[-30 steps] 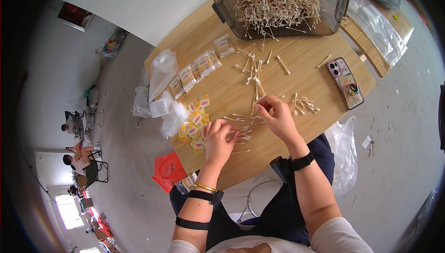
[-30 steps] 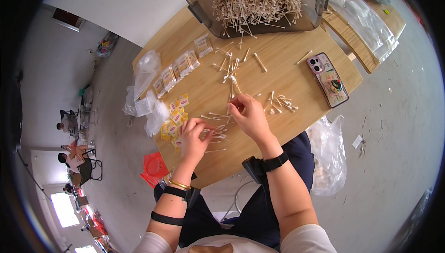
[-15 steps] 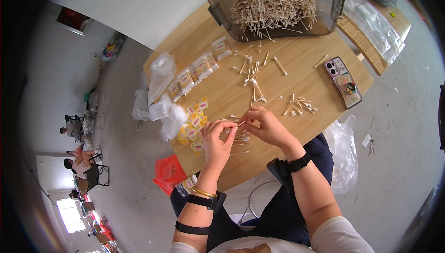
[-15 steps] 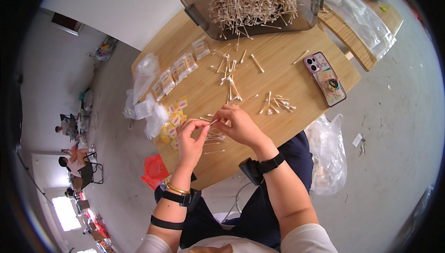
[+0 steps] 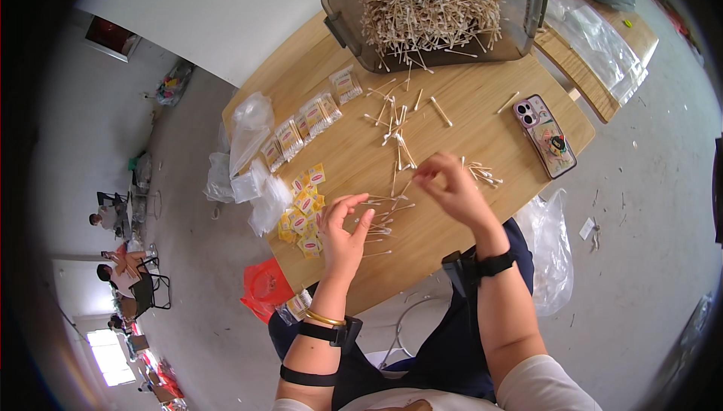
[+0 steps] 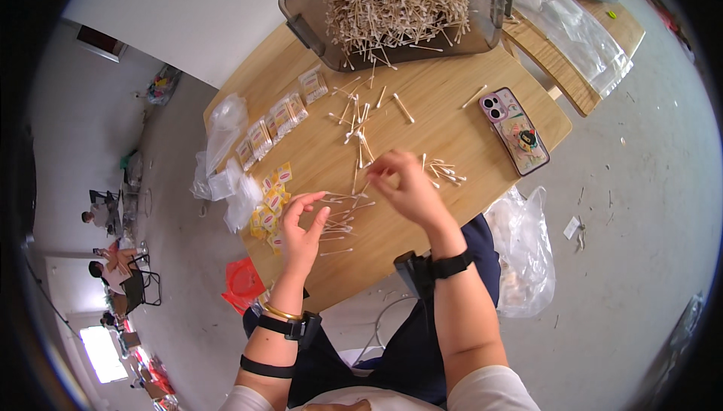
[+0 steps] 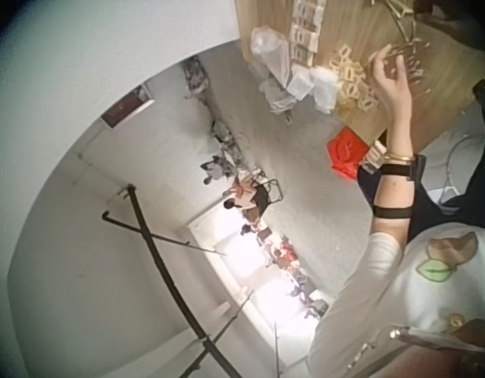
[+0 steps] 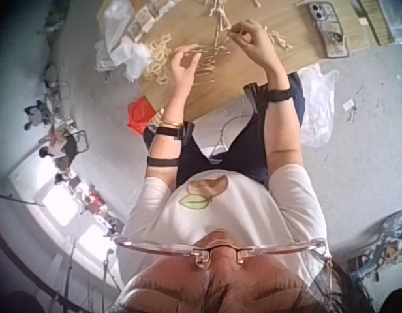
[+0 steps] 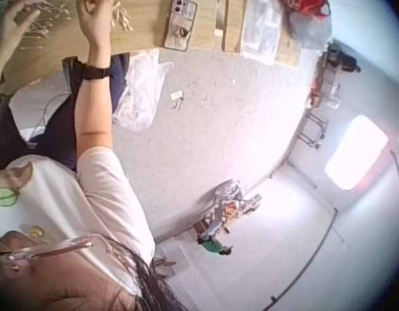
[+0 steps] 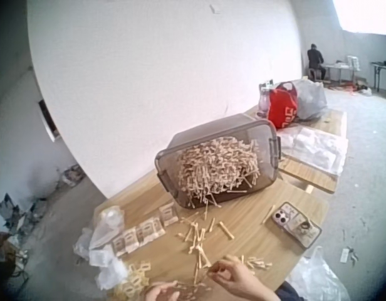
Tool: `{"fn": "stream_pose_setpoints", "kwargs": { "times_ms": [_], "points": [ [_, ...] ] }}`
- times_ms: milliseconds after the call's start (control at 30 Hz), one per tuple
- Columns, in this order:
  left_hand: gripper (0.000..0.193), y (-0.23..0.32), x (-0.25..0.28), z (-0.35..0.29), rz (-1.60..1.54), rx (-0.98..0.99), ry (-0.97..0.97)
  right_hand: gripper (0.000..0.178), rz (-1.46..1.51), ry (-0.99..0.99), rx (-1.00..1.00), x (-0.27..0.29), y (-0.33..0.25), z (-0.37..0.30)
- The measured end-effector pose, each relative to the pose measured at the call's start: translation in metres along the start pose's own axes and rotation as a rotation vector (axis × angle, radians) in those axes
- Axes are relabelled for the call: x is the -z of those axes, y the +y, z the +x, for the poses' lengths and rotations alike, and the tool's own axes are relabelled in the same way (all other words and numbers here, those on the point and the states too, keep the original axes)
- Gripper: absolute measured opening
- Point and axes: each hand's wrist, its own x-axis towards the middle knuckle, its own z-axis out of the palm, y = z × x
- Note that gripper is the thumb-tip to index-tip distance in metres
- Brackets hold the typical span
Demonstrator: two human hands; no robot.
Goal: Packing cotton swabs into small plastic bags.
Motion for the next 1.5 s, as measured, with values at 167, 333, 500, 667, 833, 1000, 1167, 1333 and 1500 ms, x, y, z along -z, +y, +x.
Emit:
{"fn": "stream_pose_setpoints", "kwargs": {
  "times_ms": [167,333,500,667,833,1000,1167,1333,1500],
  "points": [
    [0.016,-0.019,0.003,-0.006,0.265,-0.100,0.018,0.011,-0.353,0.306,0.014,0.024,0.012,-0.006],
    [0.020,-0.016,-0.010,-0.002,0.382,-0.156,-0.022,0.016,-0.371,0.327,0.051,0.011,0.017,-0.003],
    [0.024,-0.026,-0.011,0.014,0.427,-0.170,-0.058,0.015,-0.423,0.202,0.109,-0.008,0.014,-0.003],
    [0.027,-0.035,-0.005,0.028,0.470,-0.202,-0.190,0.014,-0.547,0.058,0.148,-0.029,0.018,-0.005],
    [0.024,-0.050,0.009,0.029,0.511,-0.179,-0.163,0.012,-0.590,0.072,0.140,-0.034,0.017,-0.005],
    [0.020,-0.058,0.015,0.022,0.551,-0.143,-0.198,0.008,-0.647,0.033,0.095,-0.035,0.020,-0.006],
    [0.013,-0.058,0.013,0.018,0.480,-0.114,-0.214,0.004,-0.629,-0.015,0.129,-0.040,0.022,-0.006],
    [0.010,-0.056,0.010,0.018,0.435,-0.100,-0.204,0.002,-0.627,-0.015,0.109,-0.039,0.021,-0.006],
    [0.008,-0.049,0.008,0.020,0.414,-0.116,-0.196,0.004,-0.551,-0.015,0.129,-0.041,0.016,-0.006]
  ]
}}
